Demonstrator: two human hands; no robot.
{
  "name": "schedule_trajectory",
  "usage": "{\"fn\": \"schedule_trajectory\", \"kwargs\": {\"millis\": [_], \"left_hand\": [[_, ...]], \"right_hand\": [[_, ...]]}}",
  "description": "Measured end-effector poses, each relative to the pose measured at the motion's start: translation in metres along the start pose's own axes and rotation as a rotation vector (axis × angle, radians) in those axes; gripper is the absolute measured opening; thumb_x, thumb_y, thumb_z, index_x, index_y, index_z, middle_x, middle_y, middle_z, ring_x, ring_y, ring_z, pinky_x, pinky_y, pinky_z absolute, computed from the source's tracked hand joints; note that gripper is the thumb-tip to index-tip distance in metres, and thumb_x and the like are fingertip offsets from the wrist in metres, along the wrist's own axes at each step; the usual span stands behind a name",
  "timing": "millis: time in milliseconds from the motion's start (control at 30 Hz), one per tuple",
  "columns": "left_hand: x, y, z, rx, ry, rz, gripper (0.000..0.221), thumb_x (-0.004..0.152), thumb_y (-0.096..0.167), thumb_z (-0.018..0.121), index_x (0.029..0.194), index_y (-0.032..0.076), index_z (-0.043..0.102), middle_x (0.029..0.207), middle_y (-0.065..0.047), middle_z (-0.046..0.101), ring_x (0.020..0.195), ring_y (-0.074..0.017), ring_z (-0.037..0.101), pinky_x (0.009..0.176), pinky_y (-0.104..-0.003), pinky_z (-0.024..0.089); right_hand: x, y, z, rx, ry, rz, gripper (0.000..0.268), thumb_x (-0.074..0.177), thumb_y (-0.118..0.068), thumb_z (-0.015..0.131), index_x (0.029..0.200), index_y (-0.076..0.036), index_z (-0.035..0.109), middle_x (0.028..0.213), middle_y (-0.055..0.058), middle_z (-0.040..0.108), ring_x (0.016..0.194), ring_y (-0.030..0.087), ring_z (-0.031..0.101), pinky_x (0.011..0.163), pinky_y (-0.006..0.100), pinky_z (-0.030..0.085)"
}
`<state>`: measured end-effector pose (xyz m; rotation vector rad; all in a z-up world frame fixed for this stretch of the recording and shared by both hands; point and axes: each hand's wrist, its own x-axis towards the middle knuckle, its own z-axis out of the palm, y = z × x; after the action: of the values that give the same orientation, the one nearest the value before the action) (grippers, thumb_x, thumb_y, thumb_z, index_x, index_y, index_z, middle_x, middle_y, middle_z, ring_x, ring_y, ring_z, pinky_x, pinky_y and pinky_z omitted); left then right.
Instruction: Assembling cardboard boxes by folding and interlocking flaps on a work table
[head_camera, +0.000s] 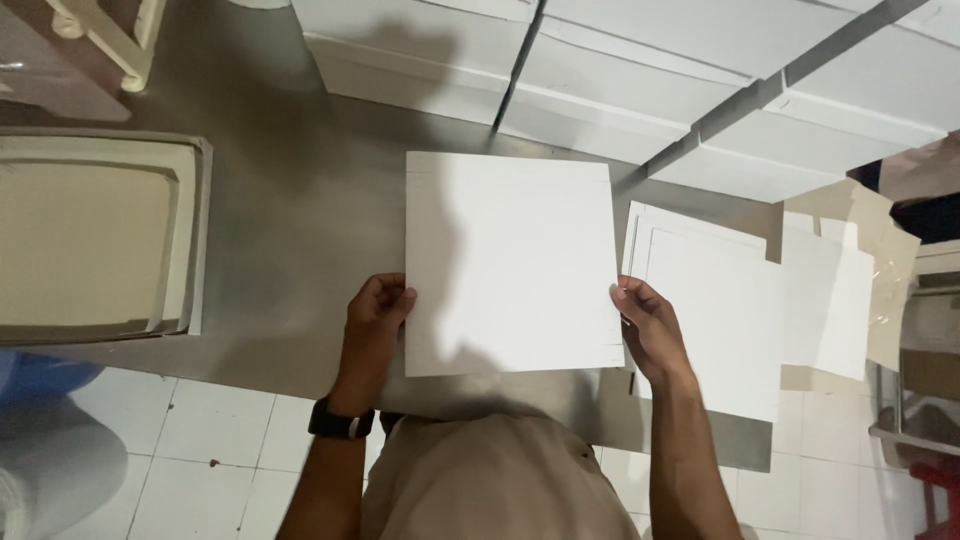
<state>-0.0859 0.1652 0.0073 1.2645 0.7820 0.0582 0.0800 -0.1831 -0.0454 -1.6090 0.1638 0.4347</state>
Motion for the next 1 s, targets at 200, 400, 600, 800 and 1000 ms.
{"fn": "schedule_trajectory", "kwargs": {"millis": [200, 400, 600, 800, 1000], "left_hand": [[0.002, -0.007, -0.004, 0.017, -0.01, 0.0, 0.035, 0.1, 0.027, 0.067, 0.126, 0.003, 0.065, 0.115, -0.017, 0.066, 0.109, -0.029, 0.06, 0.096, -0.045, 0.047], [0.003, -0.017, -0.004, 0.005, -0.029, -0.005, 0.035, 0.099, 0.03, 0.068, 0.125, 0.006, 0.066, 0.113, -0.014, 0.066, 0.108, -0.0266, 0.059, 0.093, -0.042, 0.047], [0.013, -0.035, -0.003, -0.035, -0.075, 0.003, 0.033, 0.099, 0.028, 0.07, 0.122, 0.004, 0.066, 0.111, -0.013, 0.067, 0.106, -0.0277, 0.061, 0.094, -0.043, 0.05], [-0.002, 0.016, 0.0, 0.02, -0.013, 0.051, 0.037, 0.1, 0.023, 0.064, 0.129, 0.0, 0.063, 0.118, -0.019, 0.066, 0.112, -0.0324, 0.061, 0.097, -0.046, 0.049], [0.021, 0.011, -0.03, 0.081, 0.144, 0.24, 0.047, 0.1, 0.023, 0.067, 0.139, 0.002, 0.055, 0.125, -0.017, 0.06, 0.11, -0.027, 0.057, 0.097, -0.043, 0.048]], "right_hand": [[-0.011, -0.012, 0.007, -0.005, -0.017, 0.019, 0.029, 0.101, -0.017, 0.067, 0.124, 0.001, 0.063, 0.1, 0.012, 0.058, 0.099, 0.028, 0.061, 0.097, 0.049, 0.049], [0.006, 0.016, -0.009, -0.016, -0.063, -0.01, 0.027, 0.102, -0.015, 0.067, 0.121, 0.003, 0.065, 0.099, 0.011, 0.058, 0.101, 0.028, 0.06, 0.095, 0.048, 0.048], [0.011, 0.028, -0.006, -0.073, -0.115, -0.029, 0.031, 0.1, -0.016, 0.069, 0.123, 0.005, 0.067, 0.101, 0.018, 0.061, 0.107, 0.037, 0.061, 0.101, 0.054, 0.044], [0.009, -0.001, 0.044, -0.007, -0.05, 0.001, 0.02, 0.099, -0.017, 0.07, 0.11, -0.002, 0.069, 0.093, 0.008, 0.053, 0.096, 0.027, 0.057, 0.088, 0.043, 0.049], [-0.003, -0.042, 0.077, 0.09, -0.085, -0.031, 0.012, 0.103, -0.02, 0.066, 0.103, -0.009, 0.062, 0.095, 0.004, 0.05, 0.094, 0.024, 0.056, 0.086, 0.041, 0.046]]}}
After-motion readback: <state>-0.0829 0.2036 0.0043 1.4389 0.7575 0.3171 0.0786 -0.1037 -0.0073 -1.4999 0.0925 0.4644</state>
